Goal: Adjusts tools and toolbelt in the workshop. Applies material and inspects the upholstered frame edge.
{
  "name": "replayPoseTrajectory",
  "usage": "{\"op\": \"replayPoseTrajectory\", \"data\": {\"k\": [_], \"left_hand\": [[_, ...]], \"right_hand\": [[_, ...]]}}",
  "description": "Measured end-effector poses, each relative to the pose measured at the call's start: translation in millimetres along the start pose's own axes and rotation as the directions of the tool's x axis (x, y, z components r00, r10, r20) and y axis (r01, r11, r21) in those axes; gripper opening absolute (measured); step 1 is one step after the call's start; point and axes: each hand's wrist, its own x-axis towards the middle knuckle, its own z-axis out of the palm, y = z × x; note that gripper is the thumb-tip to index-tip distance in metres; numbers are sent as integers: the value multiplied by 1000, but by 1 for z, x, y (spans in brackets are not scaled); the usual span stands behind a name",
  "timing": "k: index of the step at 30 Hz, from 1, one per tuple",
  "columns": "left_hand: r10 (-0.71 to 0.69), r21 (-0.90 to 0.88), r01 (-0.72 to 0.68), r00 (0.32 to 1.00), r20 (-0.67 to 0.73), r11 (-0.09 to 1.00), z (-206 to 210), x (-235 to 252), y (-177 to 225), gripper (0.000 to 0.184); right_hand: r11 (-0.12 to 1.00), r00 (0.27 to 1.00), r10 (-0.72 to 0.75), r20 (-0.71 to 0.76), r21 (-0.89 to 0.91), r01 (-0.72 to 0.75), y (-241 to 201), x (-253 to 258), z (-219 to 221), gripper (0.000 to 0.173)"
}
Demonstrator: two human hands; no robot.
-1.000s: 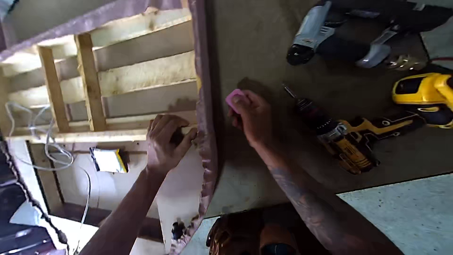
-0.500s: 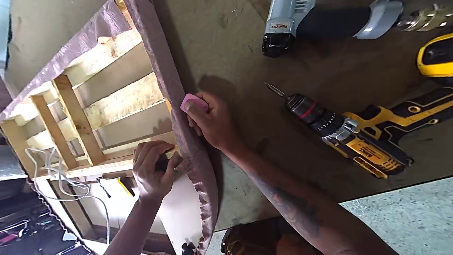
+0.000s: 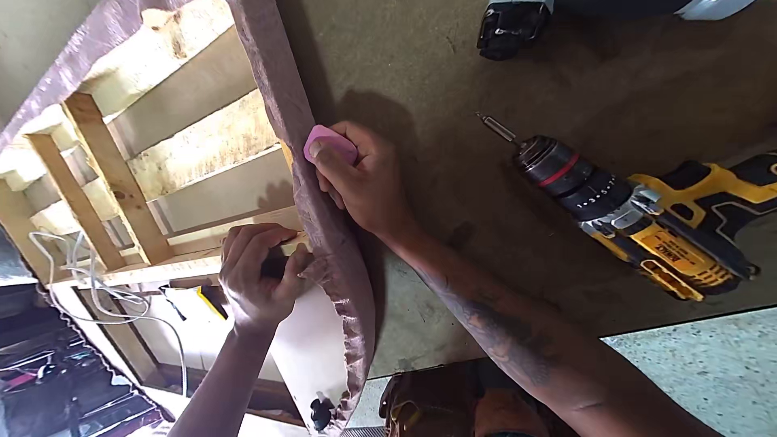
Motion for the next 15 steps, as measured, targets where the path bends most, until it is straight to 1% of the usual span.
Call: {"op": "replayPoseTrajectory", "data": {"k": [10, 15], "left_hand": [[17, -7, -17, 1000, 4, 1000, 1, 0, -3, 36], [20, -8, -20, 1000, 11, 1000, 0, 0, -3, 36]], "right_hand": [[997, 999, 12, 39, -77, -9, -1, -6, -6, 15], [987, 998, 49, 32, -157, -43, -4, -13, -9, 16]]}}
